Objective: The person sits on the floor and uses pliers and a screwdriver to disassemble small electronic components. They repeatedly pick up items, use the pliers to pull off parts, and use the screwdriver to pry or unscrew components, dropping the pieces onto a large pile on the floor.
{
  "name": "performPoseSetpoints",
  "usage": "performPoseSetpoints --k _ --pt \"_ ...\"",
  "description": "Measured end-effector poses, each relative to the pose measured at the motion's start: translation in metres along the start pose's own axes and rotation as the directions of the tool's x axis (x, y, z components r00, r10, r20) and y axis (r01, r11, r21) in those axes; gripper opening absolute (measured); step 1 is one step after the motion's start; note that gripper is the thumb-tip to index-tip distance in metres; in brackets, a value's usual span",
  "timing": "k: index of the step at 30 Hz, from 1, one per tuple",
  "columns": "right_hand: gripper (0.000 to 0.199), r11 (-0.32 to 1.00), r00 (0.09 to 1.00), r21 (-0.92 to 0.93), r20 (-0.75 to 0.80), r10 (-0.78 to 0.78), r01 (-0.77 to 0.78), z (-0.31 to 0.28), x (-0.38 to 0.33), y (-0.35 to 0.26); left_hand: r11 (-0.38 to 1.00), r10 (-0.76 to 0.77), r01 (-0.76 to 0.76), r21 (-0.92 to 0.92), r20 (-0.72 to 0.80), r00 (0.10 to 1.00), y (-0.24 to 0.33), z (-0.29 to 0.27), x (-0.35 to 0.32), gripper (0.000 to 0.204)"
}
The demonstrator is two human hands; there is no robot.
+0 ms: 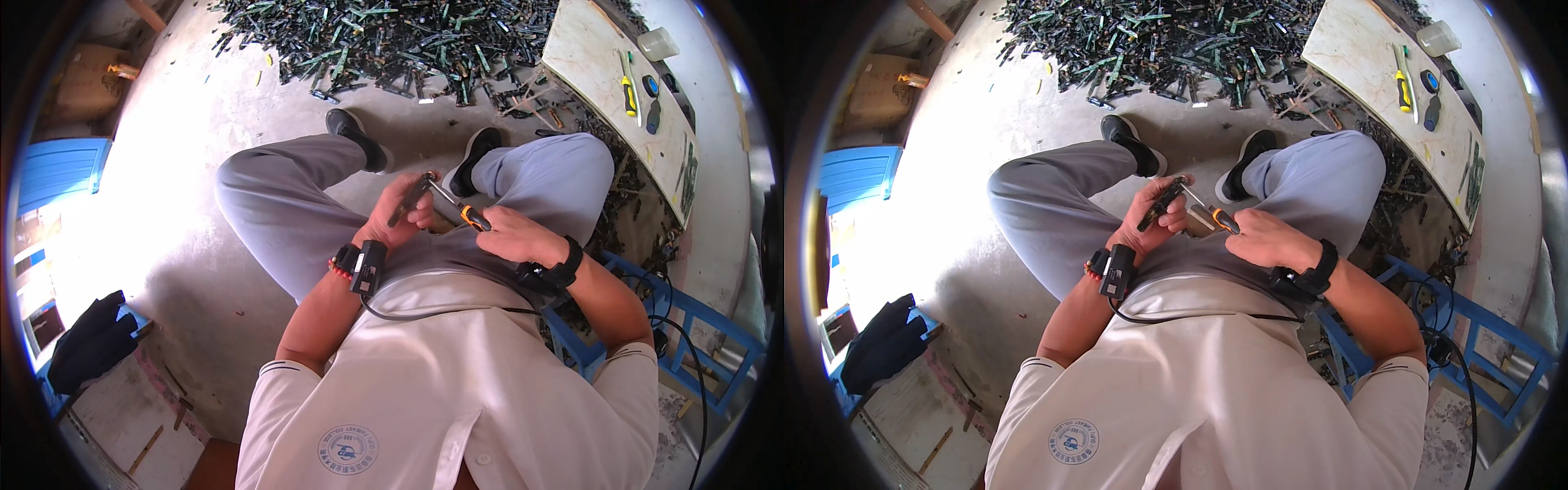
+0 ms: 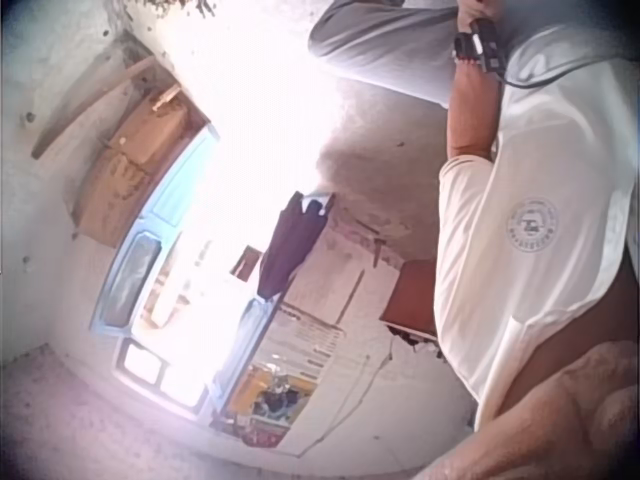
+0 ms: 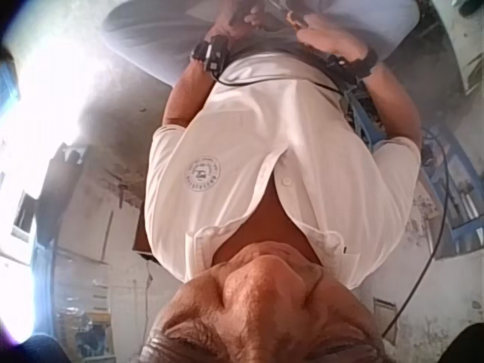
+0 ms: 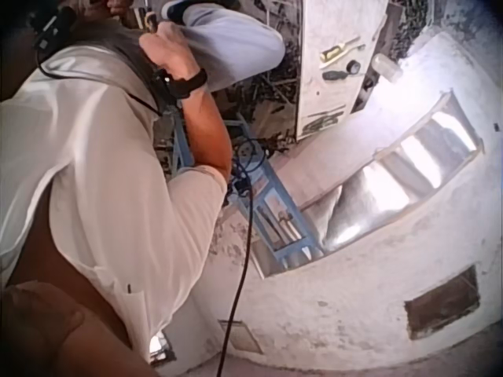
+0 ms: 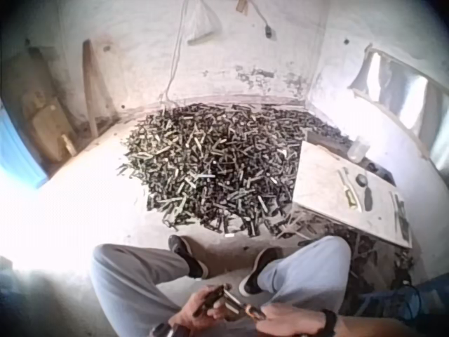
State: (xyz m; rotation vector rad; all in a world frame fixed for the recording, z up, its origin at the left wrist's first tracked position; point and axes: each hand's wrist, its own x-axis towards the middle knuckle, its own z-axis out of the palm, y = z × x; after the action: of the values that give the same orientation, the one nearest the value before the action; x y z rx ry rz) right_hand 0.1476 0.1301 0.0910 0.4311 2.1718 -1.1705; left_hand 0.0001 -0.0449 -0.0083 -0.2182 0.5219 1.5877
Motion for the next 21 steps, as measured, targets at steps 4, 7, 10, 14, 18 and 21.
performPoseSetpoints --k 4,7,10,14,18,21 --pt "0.027 0.998 0.999 -0.059 -0.052 0.006 -0.009 0.005 0.004 0.000 1.000 -0.002 0.002 -0.004 -0.054 0.999 0.000 0.001 0.001 0.031" --pt "0.028 0.993 0.998 -0.121 -0.058 -0.004 -0.003 0.005 0.008 0.001 0.999 0.010 -0.004 0.053 -0.121 0.993 -0.001 0.004 0.001 0.032" --pt "0.027 0.994 0.997 -0.096 0.043 0.064 -0.059 -0.007 0.010 -0.013 0.994 0.035 -0.016 0.111 -0.167 0.985 -0.003 0.004 0.001 0.032" --pt "0.029 0.953 0.963 0.175 0.156 0.220 -0.246 -0.006 0.019 -0.009 0.973 0.076 -0.021 0.231 -0.228 0.971 -0.005 0.009 0.002 0.032" --pt "0.023 0.886 0.942 0.343 0.235 0.241 -0.312 -0.009 0.021 -0.012 0.932 0.106 -0.010 0.363 -0.243 0.964 -0.006 0.003 0.003 0.032" --pt "0.018 0.843 0.895 0.363 0.356 0.268 -0.397 -0.015 0.026 -0.011 0.911 0.146 -0.044 0.410 -0.222 0.964 -0.008 0.004 -0.001 0.032"
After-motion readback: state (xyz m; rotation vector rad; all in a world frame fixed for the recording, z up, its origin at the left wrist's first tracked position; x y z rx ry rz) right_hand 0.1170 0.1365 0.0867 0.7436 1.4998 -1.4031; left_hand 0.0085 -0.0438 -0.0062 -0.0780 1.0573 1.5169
